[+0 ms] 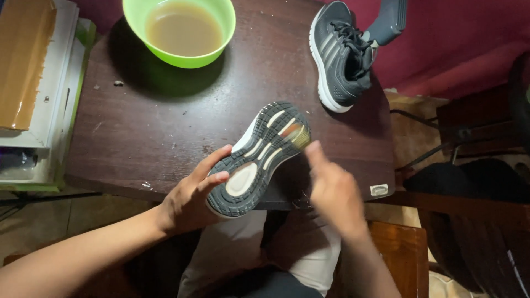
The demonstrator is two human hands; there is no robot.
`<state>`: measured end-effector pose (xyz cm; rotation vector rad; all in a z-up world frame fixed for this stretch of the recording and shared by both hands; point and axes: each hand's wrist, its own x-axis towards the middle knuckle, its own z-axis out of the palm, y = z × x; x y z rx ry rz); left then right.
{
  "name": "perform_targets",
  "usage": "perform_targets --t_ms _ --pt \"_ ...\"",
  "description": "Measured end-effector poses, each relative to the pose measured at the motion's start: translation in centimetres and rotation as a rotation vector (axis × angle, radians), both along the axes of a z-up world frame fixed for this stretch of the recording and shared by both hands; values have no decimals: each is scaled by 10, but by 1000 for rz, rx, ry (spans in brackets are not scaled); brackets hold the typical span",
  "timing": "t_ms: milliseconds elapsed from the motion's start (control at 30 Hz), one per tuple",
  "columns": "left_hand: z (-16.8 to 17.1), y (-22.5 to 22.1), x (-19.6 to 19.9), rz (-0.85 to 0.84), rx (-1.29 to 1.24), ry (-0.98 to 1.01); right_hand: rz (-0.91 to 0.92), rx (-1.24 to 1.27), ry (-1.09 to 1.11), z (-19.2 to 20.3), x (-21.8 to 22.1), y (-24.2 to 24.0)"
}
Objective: Cleaning the white midsole of a black sneaker using a toothbrush and cleaning solution.
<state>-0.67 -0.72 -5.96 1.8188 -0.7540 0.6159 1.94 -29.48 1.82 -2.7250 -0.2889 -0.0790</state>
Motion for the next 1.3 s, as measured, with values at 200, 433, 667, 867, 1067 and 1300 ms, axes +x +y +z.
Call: perform_targets --t_ms 200,433,667,867,1067,1300 --pt "-15 14 -4 -107 82 31 270 57 141 -15 -50 3" --pt "-11 12 -6 -117 95 41 30 -6 121 14 -11 12" --pt "-8 13 -5 -82 112 9 -235 52 326 28 -7 3" --pt "-4 8 -8 -32 125 -27 -241 -23 175 5 2 -23" --pt "-2 8 -10 0 144 -36 374 225 -21 5 -48 25" --pt "-5 9 -13 -53 86 35 478 14 201 19 -59 32"
